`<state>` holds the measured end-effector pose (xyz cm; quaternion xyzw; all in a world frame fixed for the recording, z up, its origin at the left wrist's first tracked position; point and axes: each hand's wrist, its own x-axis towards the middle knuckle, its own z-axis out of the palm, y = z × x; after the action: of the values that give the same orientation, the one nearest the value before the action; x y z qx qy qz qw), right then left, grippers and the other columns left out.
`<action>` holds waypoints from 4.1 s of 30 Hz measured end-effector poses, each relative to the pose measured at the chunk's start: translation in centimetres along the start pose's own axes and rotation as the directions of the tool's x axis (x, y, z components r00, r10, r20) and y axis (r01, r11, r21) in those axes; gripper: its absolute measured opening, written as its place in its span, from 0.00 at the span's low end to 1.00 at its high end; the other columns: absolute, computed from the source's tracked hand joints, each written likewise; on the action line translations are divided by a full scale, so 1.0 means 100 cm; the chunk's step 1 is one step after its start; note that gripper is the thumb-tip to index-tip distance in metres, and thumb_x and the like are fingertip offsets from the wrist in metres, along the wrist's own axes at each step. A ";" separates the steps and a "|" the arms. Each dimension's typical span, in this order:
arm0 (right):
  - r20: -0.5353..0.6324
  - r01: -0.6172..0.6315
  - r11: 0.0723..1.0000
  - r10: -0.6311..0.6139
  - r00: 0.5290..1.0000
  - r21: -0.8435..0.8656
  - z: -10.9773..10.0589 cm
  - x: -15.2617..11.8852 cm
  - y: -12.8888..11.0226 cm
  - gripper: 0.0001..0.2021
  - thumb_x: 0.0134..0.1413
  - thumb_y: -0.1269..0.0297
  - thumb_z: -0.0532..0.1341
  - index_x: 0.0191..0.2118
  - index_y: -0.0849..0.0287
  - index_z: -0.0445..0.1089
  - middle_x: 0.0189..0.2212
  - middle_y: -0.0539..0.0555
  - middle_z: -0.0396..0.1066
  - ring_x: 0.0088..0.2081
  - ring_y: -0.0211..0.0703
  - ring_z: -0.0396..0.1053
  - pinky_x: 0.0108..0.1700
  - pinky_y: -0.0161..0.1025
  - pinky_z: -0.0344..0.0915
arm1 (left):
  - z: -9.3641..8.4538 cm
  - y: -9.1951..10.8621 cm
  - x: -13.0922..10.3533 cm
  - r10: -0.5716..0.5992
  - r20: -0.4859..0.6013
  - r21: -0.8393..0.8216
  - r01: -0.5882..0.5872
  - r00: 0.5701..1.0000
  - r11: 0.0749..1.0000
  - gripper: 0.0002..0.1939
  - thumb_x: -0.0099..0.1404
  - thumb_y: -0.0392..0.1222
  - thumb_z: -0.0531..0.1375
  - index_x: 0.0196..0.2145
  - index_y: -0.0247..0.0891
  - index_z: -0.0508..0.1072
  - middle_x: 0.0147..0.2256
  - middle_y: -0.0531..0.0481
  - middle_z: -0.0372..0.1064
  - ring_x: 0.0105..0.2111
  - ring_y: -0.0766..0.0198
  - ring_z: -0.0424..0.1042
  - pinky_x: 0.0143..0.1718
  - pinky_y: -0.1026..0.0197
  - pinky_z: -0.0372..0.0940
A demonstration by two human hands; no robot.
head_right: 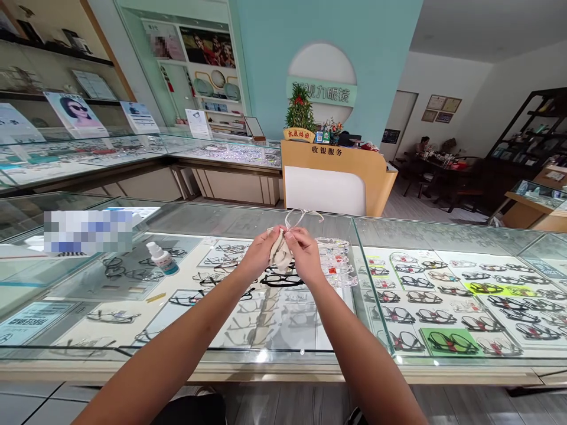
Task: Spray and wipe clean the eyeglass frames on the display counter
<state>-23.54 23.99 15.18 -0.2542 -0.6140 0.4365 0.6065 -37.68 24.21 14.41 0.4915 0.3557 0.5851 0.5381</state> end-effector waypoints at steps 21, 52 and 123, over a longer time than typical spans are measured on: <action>-0.220 -0.060 0.980 0.102 0.970 0.190 -0.028 0.014 -0.014 0.15 0.61 0.50 0.66 0.45 0.54 0.84 0.51 0.57 0.81 0.51 0.51 0.75 0.51 0.46 0.67 | -0.002 0.000 0.005 0.003 -0.122 -0.029 -0.006 0.993 1.000 0.31 0.56 0.74 0.68 0.32 0.40 0.72 0.21 0.57 0.60 0.22 0.68 0.59 0.24 0.64 0.57; -0.108 -0.009 0.993 -0.004 0.994 -0.117 -0.042 0.020 -0.023 0.16 0.60 0.60 0.56 0.28 0.55 0.78 0.32 0.53 0.78 0.34 0.44 0.69 0.41 0.41 0.64 | 0.019 0.013 -0.031 0.122 0.342 0.615 -0.320 0.932 0.721 0.21 0.70 0.52 0.61 0.24 0.40 0.64 0.21 0.57 0.56 0.23 0.68 0.56 0.27 0.61 0.53; -0.181 0.120 0.814 -0.266 0.947 -0.568 -0.014 0.000 0.004 0.25 0.65 0.45 0.64 0.60 0.54 0.69 0.52 0.60 0.75 0.52 0.53 0.72 0.52 0.50 0.69 | -0.007 0.018 -0.009 0.846 -0.208 0.837 -0.359 0.491 0.414 0.30 0.61 0.55 0.74 0.56 0.45 0.70 0.51 0.43 0.69 0.50 0.53 0.70 0.51 0.48 0.68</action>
<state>-22.29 24.47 14.66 -0.4069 -0.6540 0.1413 0.6219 -38.92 23.10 15.74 0.5343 0.4802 0.6870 -0.1094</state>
